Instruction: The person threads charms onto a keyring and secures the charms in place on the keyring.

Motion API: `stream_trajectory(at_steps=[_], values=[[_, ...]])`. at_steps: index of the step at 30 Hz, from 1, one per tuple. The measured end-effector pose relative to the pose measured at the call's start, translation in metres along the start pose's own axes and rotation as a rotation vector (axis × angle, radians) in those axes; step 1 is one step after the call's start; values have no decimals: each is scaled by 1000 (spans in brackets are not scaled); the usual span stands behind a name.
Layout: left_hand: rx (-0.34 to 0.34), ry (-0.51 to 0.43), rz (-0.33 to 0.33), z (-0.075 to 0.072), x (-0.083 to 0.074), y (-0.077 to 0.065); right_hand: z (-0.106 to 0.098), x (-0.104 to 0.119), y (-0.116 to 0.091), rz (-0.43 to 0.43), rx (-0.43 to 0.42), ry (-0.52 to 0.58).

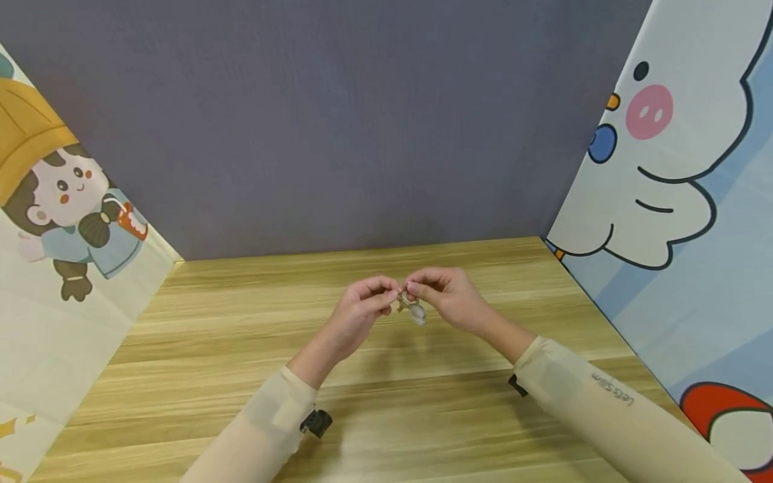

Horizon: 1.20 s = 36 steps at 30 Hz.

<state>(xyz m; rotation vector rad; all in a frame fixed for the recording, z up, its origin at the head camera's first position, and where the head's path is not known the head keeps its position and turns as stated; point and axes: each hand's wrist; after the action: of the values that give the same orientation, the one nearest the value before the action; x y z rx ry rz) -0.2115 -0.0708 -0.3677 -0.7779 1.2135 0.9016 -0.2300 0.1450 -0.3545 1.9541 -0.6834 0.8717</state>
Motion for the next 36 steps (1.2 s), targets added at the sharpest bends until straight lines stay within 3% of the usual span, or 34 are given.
stream_trajectory(at_steps=[6,13,26,36], values=[[-63,121,-34,-2,1,1,-2,1,0,-119,59,-199],[-78,212,-36,-5,2,2,-2,-1,-1,-161,72,-282],[-65,257,-42,-6,3,1,-2,-3,-1,-205,91,-302],[-13,249,-16,-7,4,1,-3,-4,-1,-85,75,-200]])
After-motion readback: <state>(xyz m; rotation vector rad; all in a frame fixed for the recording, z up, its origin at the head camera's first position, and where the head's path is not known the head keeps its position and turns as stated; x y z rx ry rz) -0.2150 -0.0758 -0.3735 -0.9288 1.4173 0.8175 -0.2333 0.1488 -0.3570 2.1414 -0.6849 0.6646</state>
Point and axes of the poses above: each hand's wrist, its own y-axis towards the middle knuckle, its own z-axis out of the palm, x = y × z, and after that the axes turned 10 degrees about -z, right-handed
